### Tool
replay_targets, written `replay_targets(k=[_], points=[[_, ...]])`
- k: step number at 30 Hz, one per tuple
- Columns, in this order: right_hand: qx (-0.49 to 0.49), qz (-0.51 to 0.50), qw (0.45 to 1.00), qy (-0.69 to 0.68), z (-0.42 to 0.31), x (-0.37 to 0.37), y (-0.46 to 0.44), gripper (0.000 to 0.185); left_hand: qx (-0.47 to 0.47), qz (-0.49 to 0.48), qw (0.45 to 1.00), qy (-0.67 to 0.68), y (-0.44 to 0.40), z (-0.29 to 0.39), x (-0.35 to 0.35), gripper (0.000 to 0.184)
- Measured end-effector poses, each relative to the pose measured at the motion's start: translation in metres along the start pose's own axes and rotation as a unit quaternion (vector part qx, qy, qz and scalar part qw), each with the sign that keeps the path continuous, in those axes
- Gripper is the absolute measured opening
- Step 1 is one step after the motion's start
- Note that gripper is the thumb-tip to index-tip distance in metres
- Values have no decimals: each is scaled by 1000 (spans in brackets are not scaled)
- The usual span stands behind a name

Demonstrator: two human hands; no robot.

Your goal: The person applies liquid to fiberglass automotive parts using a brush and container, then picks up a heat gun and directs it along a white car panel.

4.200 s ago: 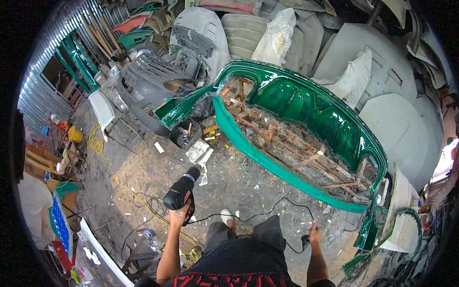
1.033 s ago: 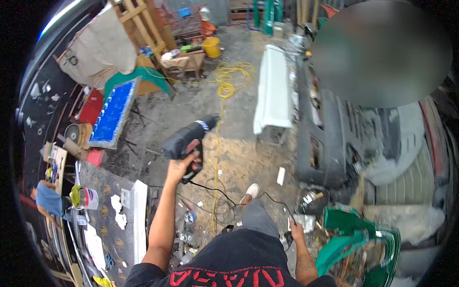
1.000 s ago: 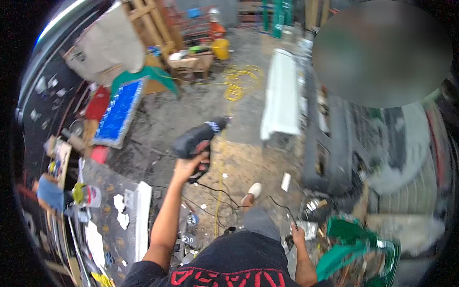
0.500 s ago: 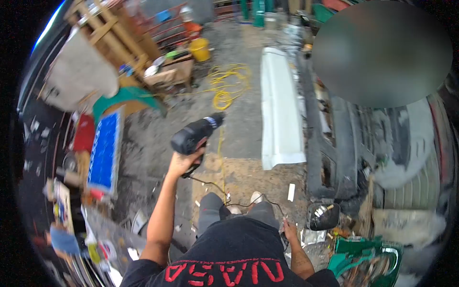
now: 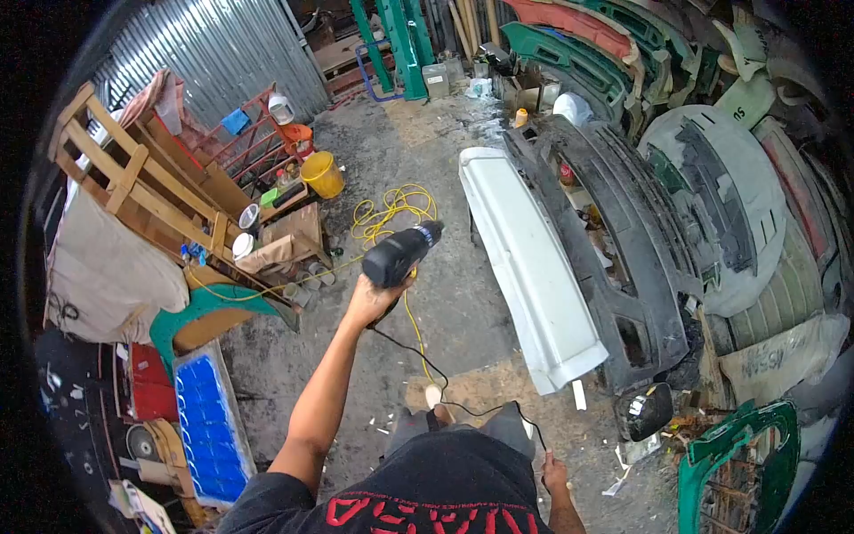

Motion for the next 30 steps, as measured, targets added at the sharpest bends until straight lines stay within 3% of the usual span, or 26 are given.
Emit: replay_targets(k=[3,6,7,9,12,14,18,19,21,22,23,25,28,30], points=[[-14,26,999,-37,-47,-21,22,74,-42,6,999,-19,-57,-13,11,37],[-30,40,998,-49,-100,-36,37,73,46,-43,997,33,-106,-39,-7,31],[-22,40,997,-57,-119,-40,41,72,38,-57,997,37,-120,-39,-14,31],[-3,55,995,-80,-143,-54,37,70,66,-110,991,24,-144,-41,-27,29],[-70,70,993,-59,-168,-75,21,68,66,-122,988,65,-170,-43,-49,26],[26,99,990,-101,-192,-92,7,67,41,-174,981,77,-183,-42,-75,26],[-34,69,993,-85,-211,-125,-32,63,60,-177,979,82,-213,-55,-94,26],[-27,62,994,-87,-216,-131,-35,63,40,-181,983,-19,-227,-70,-94,31],[-39,75,991,-100,-230,-128,-48,63,-148,-66,986,-32,-245,-51,-84,30],[-36,73,991,-101,-243,-129,-55,63,-109,-77,991,-31,-247,-56,-87,28],[-31,87,989,-115,-254,-128,-57,63,-69,-90,993,-30,-243,-47,-89,27],[-33,121,982,-139,-261,-125,-51,65,-92,-147,984,-37,-231,-49,-112,28],[-62,143,975,-157,-268,-140,-49,63,-53,-321,945,-42,-194,-42,-158,25],[-62,166,970,-167,-292,-134,-44,62,23,-397,912,95,-167,-44,-184,21]])
Point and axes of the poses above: each hand's wrist, its own y-axis away from the middle knuckle, its own x-axis out of the back of the hand, z = x × y, the point moved 9 cm from there along -y, towards the middle knuckle, and after that the axes turned 9 degrees about z, right-handed, at the moved point
